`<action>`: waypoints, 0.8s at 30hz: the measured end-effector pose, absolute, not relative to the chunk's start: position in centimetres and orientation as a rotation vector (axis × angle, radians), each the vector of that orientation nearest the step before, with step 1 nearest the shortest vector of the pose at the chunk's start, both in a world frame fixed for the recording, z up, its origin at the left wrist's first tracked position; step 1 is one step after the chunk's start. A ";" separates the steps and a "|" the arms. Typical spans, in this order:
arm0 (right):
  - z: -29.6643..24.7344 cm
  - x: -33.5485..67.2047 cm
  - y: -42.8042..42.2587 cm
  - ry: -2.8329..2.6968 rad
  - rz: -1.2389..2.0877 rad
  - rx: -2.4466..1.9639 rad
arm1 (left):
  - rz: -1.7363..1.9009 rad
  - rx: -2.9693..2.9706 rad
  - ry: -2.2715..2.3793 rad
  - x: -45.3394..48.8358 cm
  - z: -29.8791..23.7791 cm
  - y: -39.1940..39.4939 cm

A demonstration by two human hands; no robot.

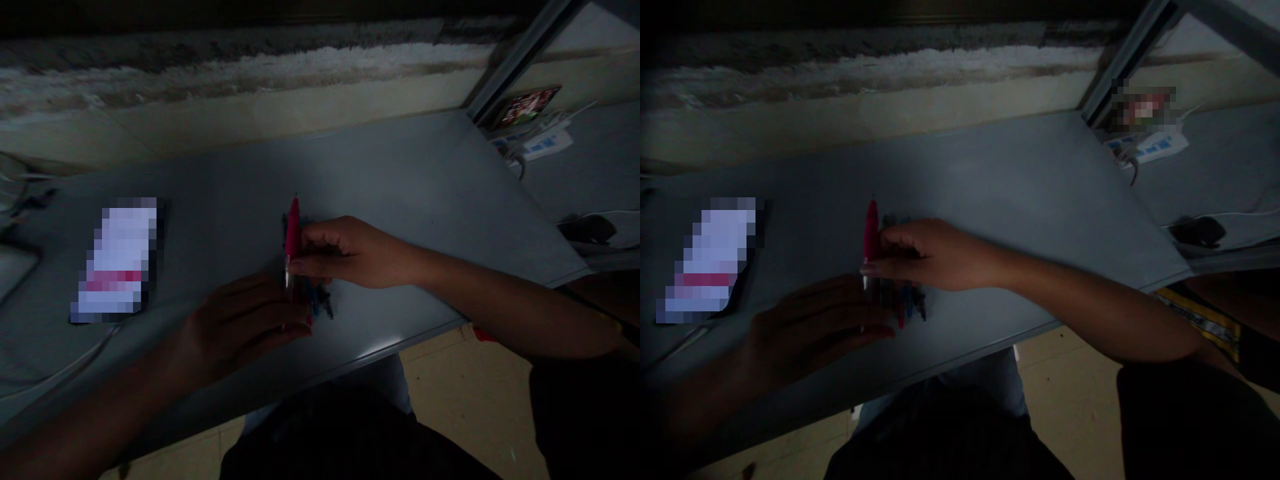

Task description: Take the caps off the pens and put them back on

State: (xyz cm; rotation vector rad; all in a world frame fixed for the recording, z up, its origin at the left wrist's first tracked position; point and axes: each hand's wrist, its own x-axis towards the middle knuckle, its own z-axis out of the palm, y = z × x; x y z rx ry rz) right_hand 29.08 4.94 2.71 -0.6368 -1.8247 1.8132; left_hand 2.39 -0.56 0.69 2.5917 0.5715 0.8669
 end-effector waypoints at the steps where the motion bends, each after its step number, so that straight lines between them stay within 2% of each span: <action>1: 2.8 29.1 4.9 -1.835 1.812 -0.635 | 0.873 2.595 0.556 2.5 0.9 -0.6; 24: 2.9 29.4 4.6 -1.956 1.724 -0.680 | 0.911 2.633 0.526 2.7 0.9 -0.4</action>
